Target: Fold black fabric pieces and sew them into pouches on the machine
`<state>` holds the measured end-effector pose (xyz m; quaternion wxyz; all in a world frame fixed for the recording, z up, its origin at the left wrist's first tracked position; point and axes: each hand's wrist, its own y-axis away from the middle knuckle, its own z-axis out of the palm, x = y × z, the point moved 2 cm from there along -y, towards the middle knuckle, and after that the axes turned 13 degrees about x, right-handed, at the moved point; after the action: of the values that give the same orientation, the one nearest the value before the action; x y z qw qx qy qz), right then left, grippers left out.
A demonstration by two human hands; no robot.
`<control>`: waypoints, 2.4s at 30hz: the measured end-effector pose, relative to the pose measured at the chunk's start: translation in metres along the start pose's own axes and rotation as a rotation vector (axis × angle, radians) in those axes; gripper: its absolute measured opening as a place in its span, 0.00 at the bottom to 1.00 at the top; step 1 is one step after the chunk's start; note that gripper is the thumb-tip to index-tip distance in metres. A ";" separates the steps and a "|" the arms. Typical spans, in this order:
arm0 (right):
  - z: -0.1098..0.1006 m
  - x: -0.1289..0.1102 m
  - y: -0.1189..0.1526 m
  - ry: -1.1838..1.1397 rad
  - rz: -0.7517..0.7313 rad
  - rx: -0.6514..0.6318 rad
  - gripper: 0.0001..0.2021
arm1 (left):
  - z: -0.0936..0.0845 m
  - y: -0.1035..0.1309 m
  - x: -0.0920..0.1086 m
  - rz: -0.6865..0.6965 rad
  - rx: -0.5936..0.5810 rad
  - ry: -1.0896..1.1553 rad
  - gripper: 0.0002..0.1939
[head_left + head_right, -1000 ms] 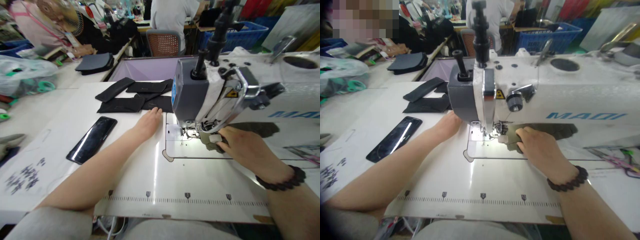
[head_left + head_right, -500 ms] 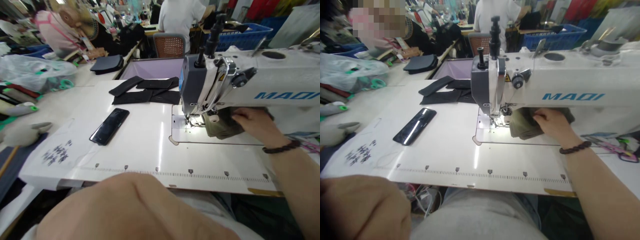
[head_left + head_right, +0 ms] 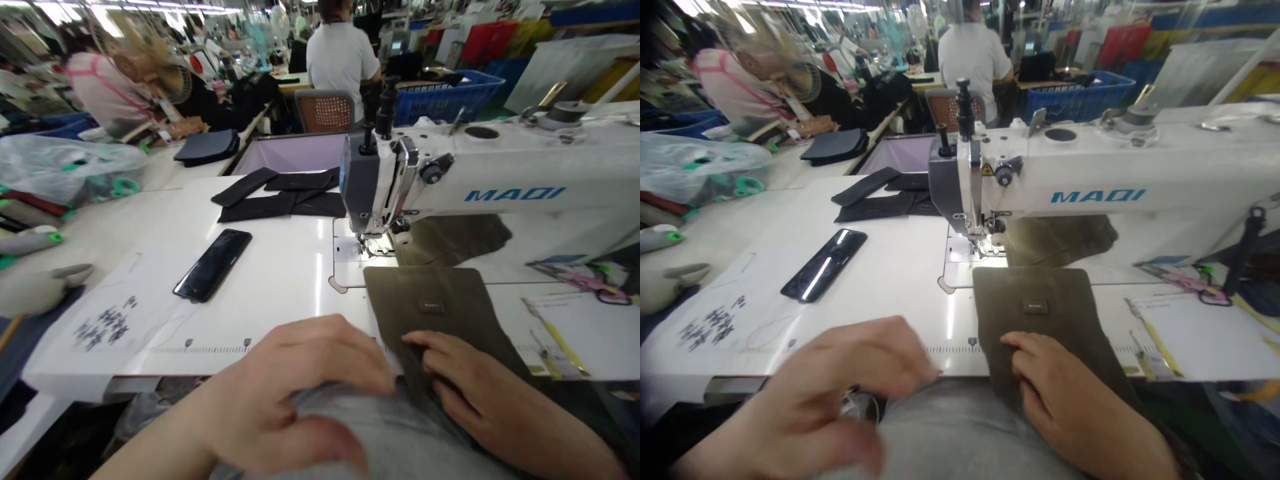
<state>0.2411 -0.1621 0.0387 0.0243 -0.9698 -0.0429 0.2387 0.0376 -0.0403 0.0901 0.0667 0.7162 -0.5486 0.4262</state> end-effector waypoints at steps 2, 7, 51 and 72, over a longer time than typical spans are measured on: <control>0.008 -0.014 -0.012 -0.110 -0.005 -0.014 0.08 | 0.017 -0.012 -0.003 0.091 -0.110 -0.129 0.20; 0.005 -0.025 -0.033 -0.365 -0.012 -0.073 0.06 | 0.050 -0.006 -0.045 0.013 -0.199 -0.279 0.15; 0.039 0.037 -0.075 0.043 0.199 0.444 0.15 | 0.014 0.035 -0.102 -0.547 0.379 -0.301 0.14; 0.041 0.040 -0.076 0.134 0.199 0.426 0.18 | 0.013 0.030 -0.102 -0.647 0.333 -0.311 0.15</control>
<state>0.2519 -0.0814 -0.0113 0.2074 -0.9560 0.1059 0.1786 0.0153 0.0154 0.0011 -0.0033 0.9091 -0.2216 0.3528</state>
